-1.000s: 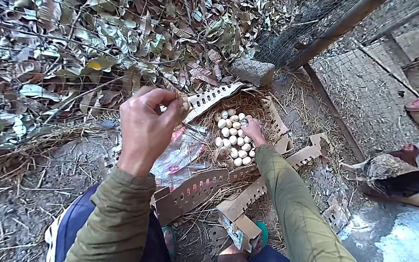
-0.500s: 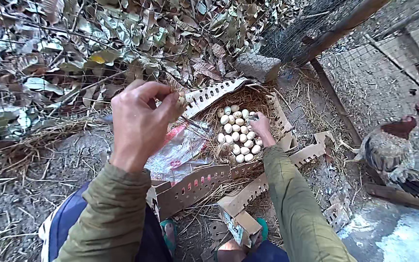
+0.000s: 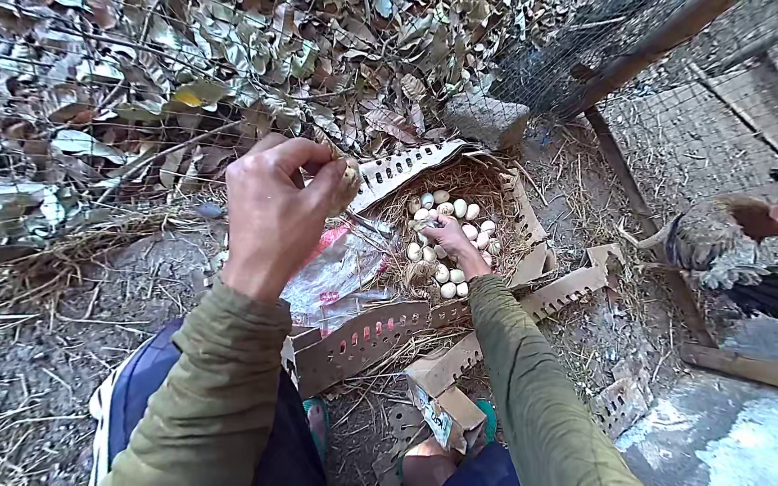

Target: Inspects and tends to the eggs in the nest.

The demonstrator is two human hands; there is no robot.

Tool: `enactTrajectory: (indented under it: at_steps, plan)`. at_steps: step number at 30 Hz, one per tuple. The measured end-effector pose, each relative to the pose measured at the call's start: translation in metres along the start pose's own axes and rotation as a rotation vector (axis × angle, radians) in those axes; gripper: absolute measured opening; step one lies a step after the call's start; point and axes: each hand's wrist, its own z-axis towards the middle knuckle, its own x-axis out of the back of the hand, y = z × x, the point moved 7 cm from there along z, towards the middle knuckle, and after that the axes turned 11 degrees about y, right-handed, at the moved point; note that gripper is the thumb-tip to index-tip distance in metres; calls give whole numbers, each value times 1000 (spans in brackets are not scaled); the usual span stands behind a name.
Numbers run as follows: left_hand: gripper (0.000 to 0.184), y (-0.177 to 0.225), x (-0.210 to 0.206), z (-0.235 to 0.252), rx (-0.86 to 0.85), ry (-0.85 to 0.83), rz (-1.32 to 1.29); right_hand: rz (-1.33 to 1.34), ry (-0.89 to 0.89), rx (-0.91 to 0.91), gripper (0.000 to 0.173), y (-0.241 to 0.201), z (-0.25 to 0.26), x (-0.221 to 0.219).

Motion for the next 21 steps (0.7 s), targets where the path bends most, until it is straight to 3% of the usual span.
enactTrajectory:
  at_steps: [4, 7, 15, 21]
  plan:
    - [19, -2, 3, 0, 8, 14, -10, -39, 10, -36, 32, 9, 26, -27]
    - [20, -3, 4, 1, 6, 11, -2, -220, 40, -16, 39, 12, 27, -31]
    - [21, -4, 3, 2, 7, 9, -21, -541, 163, 405, 28, -3, 20, -32]
    - [21, -3, 3, 2, 5, 9, -22, -584, 167, 369, 23, -12, 15, -27]
